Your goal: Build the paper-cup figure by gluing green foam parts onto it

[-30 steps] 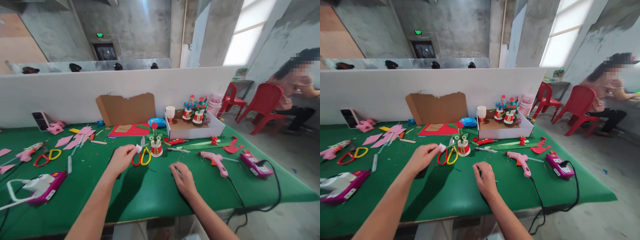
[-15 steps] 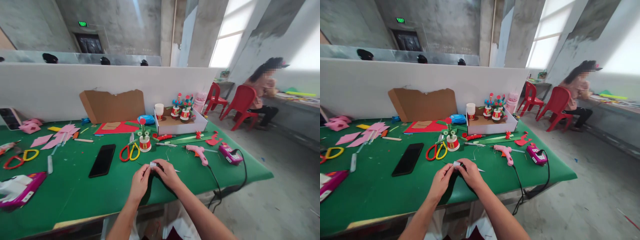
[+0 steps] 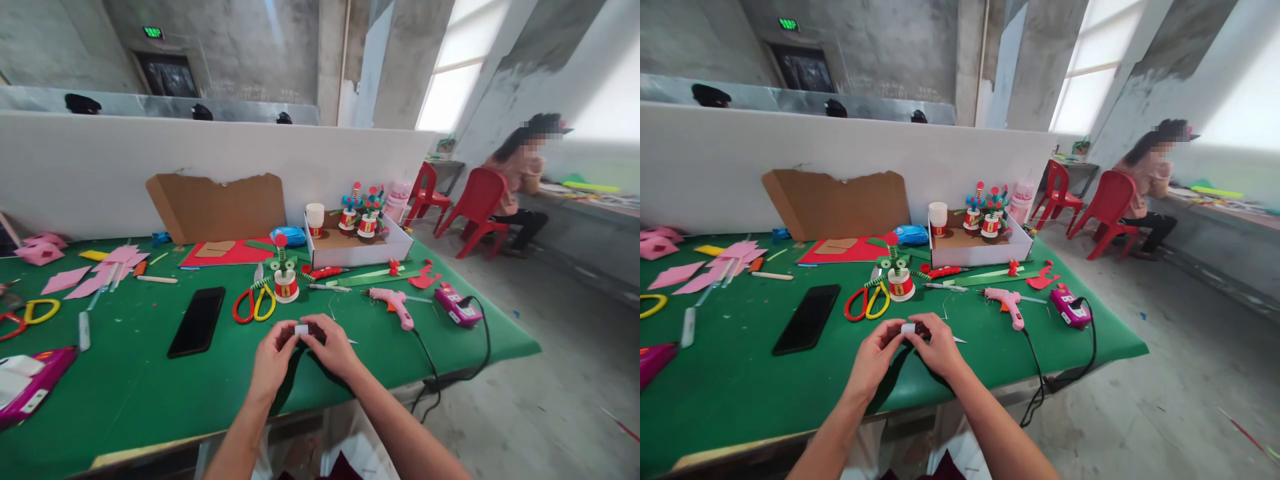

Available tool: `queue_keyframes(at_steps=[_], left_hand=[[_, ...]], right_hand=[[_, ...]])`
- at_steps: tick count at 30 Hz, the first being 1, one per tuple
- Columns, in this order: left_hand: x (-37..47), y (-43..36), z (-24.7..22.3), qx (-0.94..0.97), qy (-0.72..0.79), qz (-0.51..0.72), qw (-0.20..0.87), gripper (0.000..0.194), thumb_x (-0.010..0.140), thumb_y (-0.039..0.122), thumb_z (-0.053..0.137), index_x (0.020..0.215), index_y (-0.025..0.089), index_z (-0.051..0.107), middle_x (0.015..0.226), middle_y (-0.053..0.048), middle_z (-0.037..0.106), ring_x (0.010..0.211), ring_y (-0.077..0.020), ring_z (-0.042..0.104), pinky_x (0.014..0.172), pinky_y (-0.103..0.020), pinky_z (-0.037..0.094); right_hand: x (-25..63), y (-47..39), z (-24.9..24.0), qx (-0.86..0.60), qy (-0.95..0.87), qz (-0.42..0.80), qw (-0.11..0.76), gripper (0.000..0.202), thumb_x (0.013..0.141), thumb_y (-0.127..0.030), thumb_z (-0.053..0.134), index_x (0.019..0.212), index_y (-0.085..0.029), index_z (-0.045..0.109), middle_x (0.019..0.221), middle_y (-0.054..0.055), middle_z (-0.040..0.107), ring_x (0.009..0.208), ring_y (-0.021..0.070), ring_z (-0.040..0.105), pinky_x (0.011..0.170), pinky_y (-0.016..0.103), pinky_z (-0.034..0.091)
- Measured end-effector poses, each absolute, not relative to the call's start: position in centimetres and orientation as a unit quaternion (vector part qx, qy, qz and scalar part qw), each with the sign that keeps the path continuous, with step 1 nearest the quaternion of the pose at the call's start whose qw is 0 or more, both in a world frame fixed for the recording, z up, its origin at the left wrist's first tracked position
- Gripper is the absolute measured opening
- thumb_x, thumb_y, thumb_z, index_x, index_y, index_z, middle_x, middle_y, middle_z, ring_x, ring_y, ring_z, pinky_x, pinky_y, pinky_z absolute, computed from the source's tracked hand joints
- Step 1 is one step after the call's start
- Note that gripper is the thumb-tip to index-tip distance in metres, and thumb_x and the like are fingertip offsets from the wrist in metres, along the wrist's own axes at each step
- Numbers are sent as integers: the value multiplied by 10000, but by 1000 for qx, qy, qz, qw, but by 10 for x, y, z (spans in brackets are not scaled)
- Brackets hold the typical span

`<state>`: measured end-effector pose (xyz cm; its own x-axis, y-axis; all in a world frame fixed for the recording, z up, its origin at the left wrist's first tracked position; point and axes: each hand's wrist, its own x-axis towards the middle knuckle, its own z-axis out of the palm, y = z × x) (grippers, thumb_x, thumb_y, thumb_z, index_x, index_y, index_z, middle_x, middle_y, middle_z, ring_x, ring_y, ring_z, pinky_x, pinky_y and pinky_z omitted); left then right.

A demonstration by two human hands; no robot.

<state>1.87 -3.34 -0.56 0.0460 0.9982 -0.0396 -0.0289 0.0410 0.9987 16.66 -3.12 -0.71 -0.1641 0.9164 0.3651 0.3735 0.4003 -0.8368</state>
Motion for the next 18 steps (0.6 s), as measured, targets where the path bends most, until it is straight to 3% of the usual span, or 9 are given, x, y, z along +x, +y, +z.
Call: queue_keyframes(at_steps=[5,11,18], left_hand=[[18,-33,-9,494,494,484,527,345,694,380,675,964,171,628,903,-59,715,861,-198,659,797,-313,510],[21,-33,-9,488,480,496,534,276,676,313,673,910,172,634,886,-58,721,827,-187,665,783,-299,516],[22,-31,-13,478,472,511,536,293,662,255,672,942,171,660,907,-67,737,864,-197,678,815,-309,522]], right_hand=[[166,-30,-8,-455,-697,318,455,143,855,-201,575,964,-199,667,924,50,669,850,162,615,780,294,501],[167,-27,-11,-466,-649,371,474,269,809,-220,598,1076,-212,630,996,60,663,843,168,644,769,307,534],[170,-27,-5,-459,-661,362,471,209,791,-226,602,993,-224,657,977,50,687,887,181,653,814,316,536]])
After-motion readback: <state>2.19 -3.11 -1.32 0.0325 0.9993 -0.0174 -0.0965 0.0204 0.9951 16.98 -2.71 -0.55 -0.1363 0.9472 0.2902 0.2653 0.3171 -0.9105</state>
